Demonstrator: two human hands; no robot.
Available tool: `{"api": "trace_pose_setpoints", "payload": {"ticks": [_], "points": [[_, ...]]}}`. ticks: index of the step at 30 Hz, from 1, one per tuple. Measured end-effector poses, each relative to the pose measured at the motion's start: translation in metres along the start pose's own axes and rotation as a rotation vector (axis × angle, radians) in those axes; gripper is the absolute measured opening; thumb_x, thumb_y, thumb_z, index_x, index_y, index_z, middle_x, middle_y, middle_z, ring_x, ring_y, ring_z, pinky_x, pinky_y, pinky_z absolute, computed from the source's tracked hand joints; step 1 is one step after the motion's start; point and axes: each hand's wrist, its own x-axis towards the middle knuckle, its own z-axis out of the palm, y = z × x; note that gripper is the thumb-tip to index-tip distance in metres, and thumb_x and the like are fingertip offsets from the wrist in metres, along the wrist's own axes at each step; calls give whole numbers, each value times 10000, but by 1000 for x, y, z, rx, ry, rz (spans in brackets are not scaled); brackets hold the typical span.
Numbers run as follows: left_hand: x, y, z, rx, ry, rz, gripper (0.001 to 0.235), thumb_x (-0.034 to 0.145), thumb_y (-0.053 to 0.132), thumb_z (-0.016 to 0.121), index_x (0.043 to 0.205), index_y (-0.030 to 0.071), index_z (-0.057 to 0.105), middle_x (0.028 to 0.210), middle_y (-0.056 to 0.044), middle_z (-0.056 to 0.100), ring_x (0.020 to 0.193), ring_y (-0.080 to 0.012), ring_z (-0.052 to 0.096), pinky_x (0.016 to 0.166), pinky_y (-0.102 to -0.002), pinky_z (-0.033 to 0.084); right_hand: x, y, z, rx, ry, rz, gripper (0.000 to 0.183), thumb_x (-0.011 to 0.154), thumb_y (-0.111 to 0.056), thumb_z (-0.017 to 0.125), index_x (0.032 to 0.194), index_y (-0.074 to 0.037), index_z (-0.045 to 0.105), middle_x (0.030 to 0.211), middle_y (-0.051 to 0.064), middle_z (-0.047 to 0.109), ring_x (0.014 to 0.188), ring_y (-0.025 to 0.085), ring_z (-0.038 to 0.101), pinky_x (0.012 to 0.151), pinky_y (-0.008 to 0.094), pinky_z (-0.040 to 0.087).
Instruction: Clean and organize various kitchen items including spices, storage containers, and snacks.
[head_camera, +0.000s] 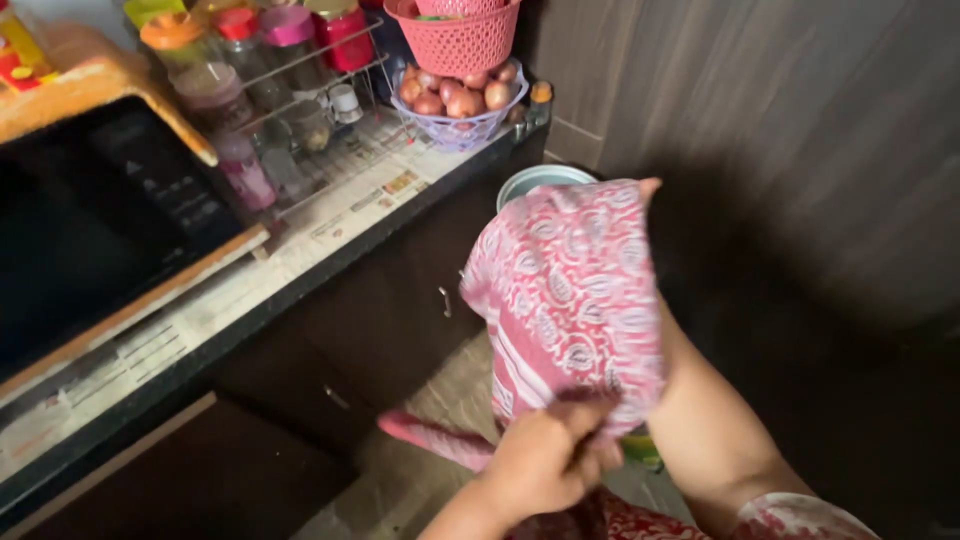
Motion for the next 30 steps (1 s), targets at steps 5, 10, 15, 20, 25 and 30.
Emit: {"api": "trace_pose_setpoints", "payload": {"ticks": [5, 10, 15, 20, 25, 30], "points": [[-47, -103, 46, -743, 33, -11, 163, 918, 68, 750, 1064, -3, 736, 994, -99, 763, 917, -180, 711, 831, -349, 582, -15, 28, -62, 555, -189, 219, 545, 931, -438, 638, 1125, 70, 676, 1094, 217, 735, 972, 337, 725, 946, 481, 565], [-68, -266, 87, -646, 659, -687, 317, 984, 274, 643, 1167, 27, 719, 1107, -59, 746, 1056, -167, 649, 951, -317, 492, -38, -13, -101, 393, -121, 129, 345, 936, -173, 732, 1153, 92, 699, 1073, 223, 743, 901, 311, 735, 910, 456, 589], [-87, -320, 148, -1098, 763, -921, 490, 1039, 330, 599, 1434, 54, 510, 1340, -42, 595, 1246, -197, 541, 1034, -353, 386, -80, -102, -101, 467, -240, 30, 392, 984, -190, 713, 1172, 150, 661, 1146, 272, 724, 996, 346, 738, 992, 476, 580], [-84, -256, 221, -1504, 146, -780, 532, 1034, 310, 492, 1422, -44, 576, 1337, -204, 665, 1151, -287, 681, 961, -413, 560, -118, -163, -124, 486, -476, 56, 429, 950, -102, 667, 1252, 202, 636, 1182, 308, 715, 1025, 362, 735, 1012, 482, 562], [-69, -163, 235, -1507, -154, -813, 689, 912, 522, 509, 1445, 88, 546, 1383, -97, 645, 1229, -250, 635, 1032, -468, 511, -161, -173, -155, 108, -37, 295, 515, 730, -6, 621, 1236, 79, 671, 1146, 224, 734, 1029, 371, 727, 994, 510, 558], [-68, -72, 184, -1737, -492, -462, 928, 943, 755, 480, 1536, 41, 472, 1420, -140, 608, 1290, -280, 597, 1095, -480, 462, -182, -129, -247, -233, 93, 603, 402, 760, 43, 671, 1160, 27, 708, 1085, 159, 761, 973, 294, 727, 918, 473, 566]]}}
